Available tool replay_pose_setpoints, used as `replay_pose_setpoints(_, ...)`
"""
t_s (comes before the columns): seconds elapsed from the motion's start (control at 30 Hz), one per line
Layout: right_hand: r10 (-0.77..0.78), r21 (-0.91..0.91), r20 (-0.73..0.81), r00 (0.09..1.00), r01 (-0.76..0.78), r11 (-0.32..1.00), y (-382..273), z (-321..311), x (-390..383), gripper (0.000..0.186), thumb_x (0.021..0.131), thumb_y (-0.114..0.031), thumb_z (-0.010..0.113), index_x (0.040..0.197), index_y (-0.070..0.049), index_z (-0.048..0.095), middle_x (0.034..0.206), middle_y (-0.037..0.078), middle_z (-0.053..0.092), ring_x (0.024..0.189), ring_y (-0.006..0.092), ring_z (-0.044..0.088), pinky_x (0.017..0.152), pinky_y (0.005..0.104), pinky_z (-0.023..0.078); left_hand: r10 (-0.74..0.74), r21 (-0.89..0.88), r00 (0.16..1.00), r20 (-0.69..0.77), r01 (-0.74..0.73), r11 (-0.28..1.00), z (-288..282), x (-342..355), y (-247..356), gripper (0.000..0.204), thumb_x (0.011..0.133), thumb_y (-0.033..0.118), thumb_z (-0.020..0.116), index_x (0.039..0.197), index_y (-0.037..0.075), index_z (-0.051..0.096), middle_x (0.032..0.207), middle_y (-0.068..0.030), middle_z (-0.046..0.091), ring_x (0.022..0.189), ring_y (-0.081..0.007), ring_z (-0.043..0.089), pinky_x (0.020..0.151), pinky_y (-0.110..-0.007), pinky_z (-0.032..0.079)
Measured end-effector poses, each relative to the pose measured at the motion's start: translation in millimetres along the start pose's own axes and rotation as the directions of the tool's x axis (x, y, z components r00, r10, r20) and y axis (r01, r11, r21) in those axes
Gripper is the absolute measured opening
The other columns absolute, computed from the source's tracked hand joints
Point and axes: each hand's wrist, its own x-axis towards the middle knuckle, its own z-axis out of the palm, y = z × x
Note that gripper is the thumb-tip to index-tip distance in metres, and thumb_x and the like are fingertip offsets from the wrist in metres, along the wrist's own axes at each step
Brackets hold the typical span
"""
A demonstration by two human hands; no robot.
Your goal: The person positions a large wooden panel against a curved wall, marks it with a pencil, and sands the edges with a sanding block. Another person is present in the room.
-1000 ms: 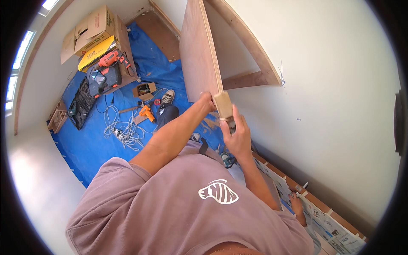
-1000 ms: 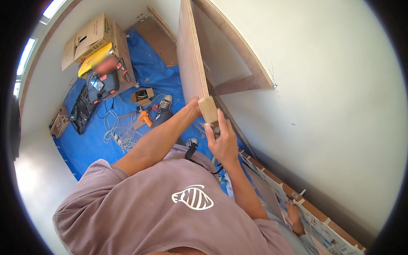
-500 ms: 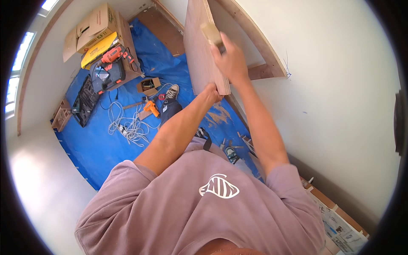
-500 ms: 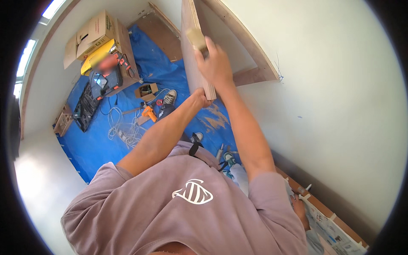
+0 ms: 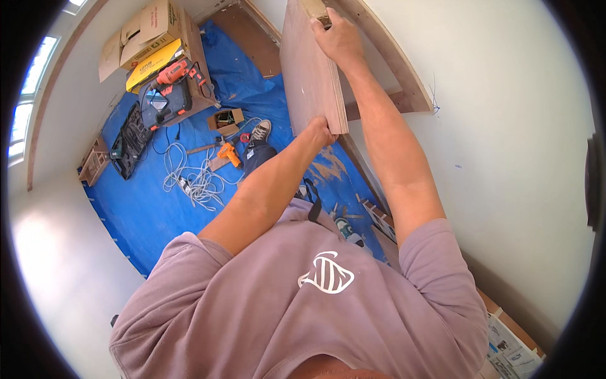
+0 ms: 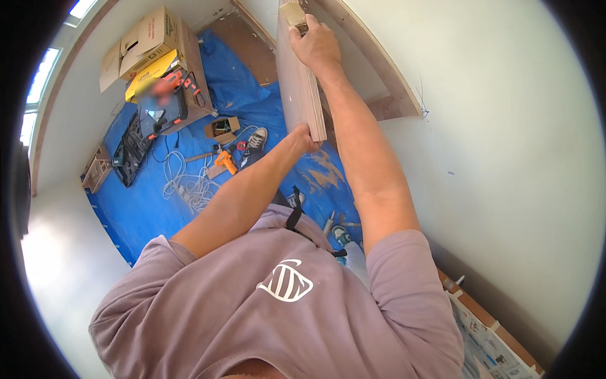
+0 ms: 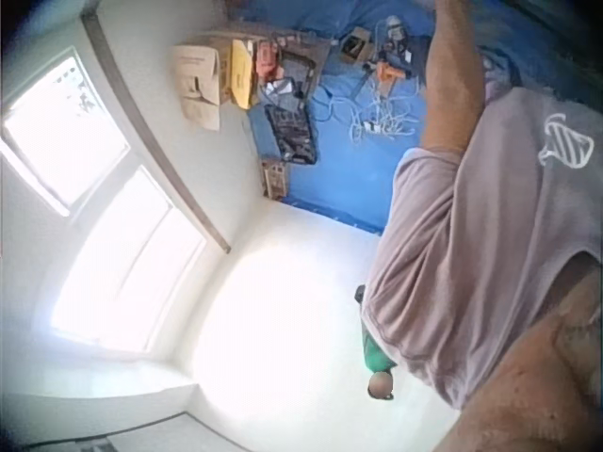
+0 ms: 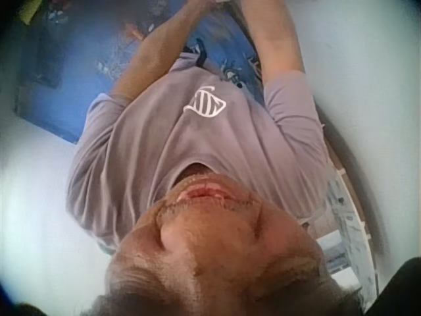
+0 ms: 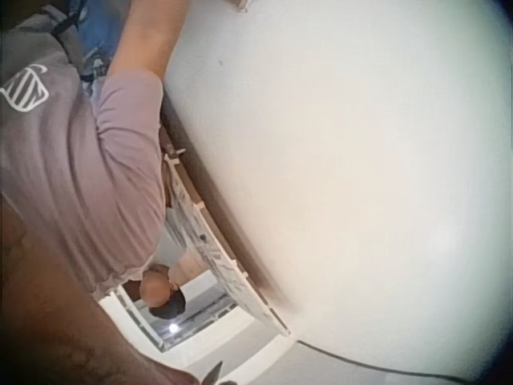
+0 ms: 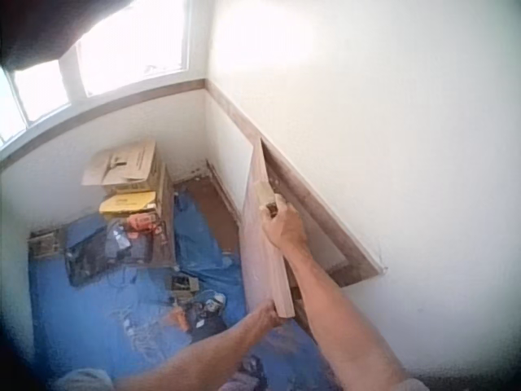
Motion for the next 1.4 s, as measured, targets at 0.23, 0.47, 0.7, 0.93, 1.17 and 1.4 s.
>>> replay_pose_setpoints(0.23, 0.0, 0.083, 0.027, 1.0, -0.002, 0.997, -5.4, -94.9, -225.6, 0.062, 0.103, -0.032, 0.075, 0.153, 0.002, 0.06, 0.12, 0.03, 0.066, 0.11, 0.0489, 0.068, 0.093, 0.0536, 0.058, 0.012, 0.134, 0.979, 0.202, -0.039, 0.99, 4.3, 18.2, -6.4, 0.028, 0.115, 0.025, 0.052, 0.109, 0.009, 0.073, 0.096, -0.0038, 0.081, 0.079, -0.0234, 0.081, 0.063, -0.043, 0.07)
replay_pose_setpoints(0.47, 0.0, 0.073, 0.025, 1.0, -0.002, 0.997, -17.4, -78.2, -174.5, 0.061, 0.102, -0.028, 0.077, 0.153, 0.002, 0.062, 0.117, 0.03, 0.068, 0.107, 0.0477, 0.069, 0.093, 0.0528, 0.058, -0.048, 0.146, 0.958, 0.282, 0.006, 0.989, -7.7, 58.3, -6.5, 0.035, 0.117, 0.024, 0.041, 0.125, 0.004, 0.068, 0.11, -0.0101, 0.081, 0.092, -0.0285, 0.083, 0.069, -0.051, 0.072)
replay_pose_setpoints(0.7, -0.137, 0.007, -0.123, 0.983, 0.139, 0.99, -4.7, -2.6, -26.3, 0.063, 0.103, -0.039, 0.072, 0.15, 0.001, 0.064, 0.12, 0.031, 0.069, 0.115, 0.0479, 0.068, 0.098, 0.0531, 0.057, 0.025, 0.054, 0.991, 0.134, -0.032, 0.998, -0.2, 23.0, -7.9, 0.035, 0.117, 0.027, 0.04, 0.13, 0.011, 0.068, 0.12, -0.0092, 0.08, 0.096, -0.0245, 0.083, 0.071, -0.047, 0.072)
replay_pose_setpoints(0.93, 0.179, -0.031, 0.123, 0.976, -0.176, 0.984, -22.3, -120.7, -280.9, 0.06, 0.103, -0.023, 0.076, 0.155, 0.002, 0.06, 0.115, 0.028, 0.068, 0.106, 0.0471, 0.07, 0.091, 0.0522, 0.057, -0.097, 0.093, 0.973, 0.207, 0.079, 0.993, -1.4, 55.3, -4.7, 0.038, 0.119, 0.032, 0.038, 0.131, 0.011, 0.067, 0.122, -0.0071, 0.08, 0.099, -0.0236, 0.082, 0.075, -0.047, 0.071)
replay_pose_setpoints(1.17, -0.034, -0.033, -0.07, 0.997, 0.032, 0.999, -12.9, -46.2, -93.6, 0.058, 0.105, -0.039, 0.07, 0.15, -0.002, 0.065, 0.119, 0.03, 0.07, 0.11, 0.0472, 0.07, 0.093, 0.0541, 0.057, -0.016, 0.027, 0.998, 0.06, 0.014, 1.0, 4.3, 18.4, -11.4, 0.04, 0.119, 0.034, 0.037, 0.132, 0.011, 0.067, 0.122, -0.0068, 0.08, 0.099, -0.0232, 0.082, 0.075, -0.047, 0.071)
replay_pose_setpoints(1.4, -0.093, 0.012, -0.078, 0.993, 0.094, 0.996, -5.6, -51.9, -140.8, 0.058, 0.104, -0.034, 0.072, 0.15, 0.0, 0.065, 0.117, 0.031, 0.068, 0.109, 0.0482, 0.068, 0.094, 0.0526, 0.057, -0.09, 0.08, 0.977, 0.192, 0.076, 0.994, 0.6, 38.1, -6.0, 0.043, 0.12, 0.037, 0.036, 0.132, 0.011, 0.067, 0.121, -0.0061, 0.08, 0.099, -0.024, 0.082, 0.077, -0.047, 0.071)
